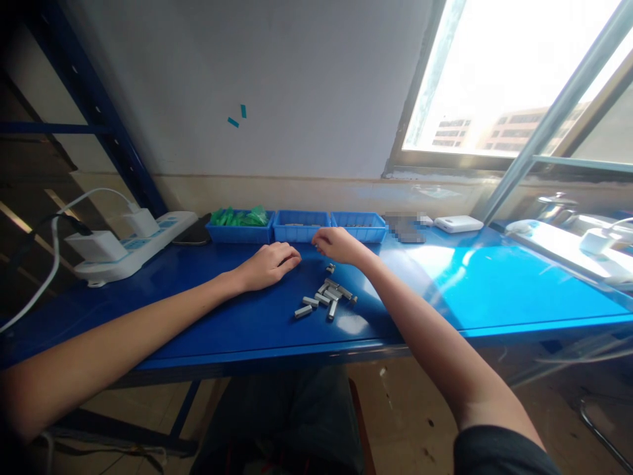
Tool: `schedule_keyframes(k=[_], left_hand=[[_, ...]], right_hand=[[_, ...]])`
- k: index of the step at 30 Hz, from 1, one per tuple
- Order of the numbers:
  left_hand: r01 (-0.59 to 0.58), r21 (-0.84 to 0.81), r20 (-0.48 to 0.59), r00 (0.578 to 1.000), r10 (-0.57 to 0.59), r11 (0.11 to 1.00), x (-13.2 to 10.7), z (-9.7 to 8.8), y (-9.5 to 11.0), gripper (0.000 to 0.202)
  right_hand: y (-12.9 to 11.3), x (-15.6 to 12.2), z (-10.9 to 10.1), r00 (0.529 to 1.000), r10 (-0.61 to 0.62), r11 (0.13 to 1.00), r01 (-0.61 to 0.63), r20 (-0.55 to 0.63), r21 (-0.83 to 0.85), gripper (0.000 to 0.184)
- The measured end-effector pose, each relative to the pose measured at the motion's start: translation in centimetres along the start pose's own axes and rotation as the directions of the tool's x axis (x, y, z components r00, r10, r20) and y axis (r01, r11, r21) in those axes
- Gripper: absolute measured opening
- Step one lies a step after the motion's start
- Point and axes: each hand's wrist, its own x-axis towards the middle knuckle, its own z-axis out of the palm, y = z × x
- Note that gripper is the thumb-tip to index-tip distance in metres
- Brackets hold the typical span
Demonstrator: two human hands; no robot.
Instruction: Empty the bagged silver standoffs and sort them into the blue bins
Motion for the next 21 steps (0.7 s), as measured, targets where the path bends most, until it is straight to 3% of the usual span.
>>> schedule_keyframes(k=[4,8,17,21], left_hand=[[0.028,0.021,-0.026,0.999,-0.028,0.999,0.0,0.1,-0.1,0.029],[0.096,0.015,-0.089,0.992,-0.094,0.995,-0.1,0.3,-0.2,0.031],[0.090,-0.036,-0.226,0.969,-0.096,0.995,-0.2,-0.1,0.1,0.023],[0.102,-0.066,-0.227,0.967,-0.114,0.993,-0.1,-0.1,0.2,0.025]], right_hand=[[-0.7,0.3,1.1,0.998,0.058,0.939,-0.040,-0.040,0.342,0.011],[-1.8,0.3,2.0,0.998,0.060,0.887,-0.040,-0.030,0.460,0.009],[-3.0,-0.1,3.1,0.996,-0.061,0.896,0.084,-0.066,0.437,0.005],[-3.1,-0.5,2.7,0.965,-0.228,0.960,0.245,-0.132,0.132,0.011]])
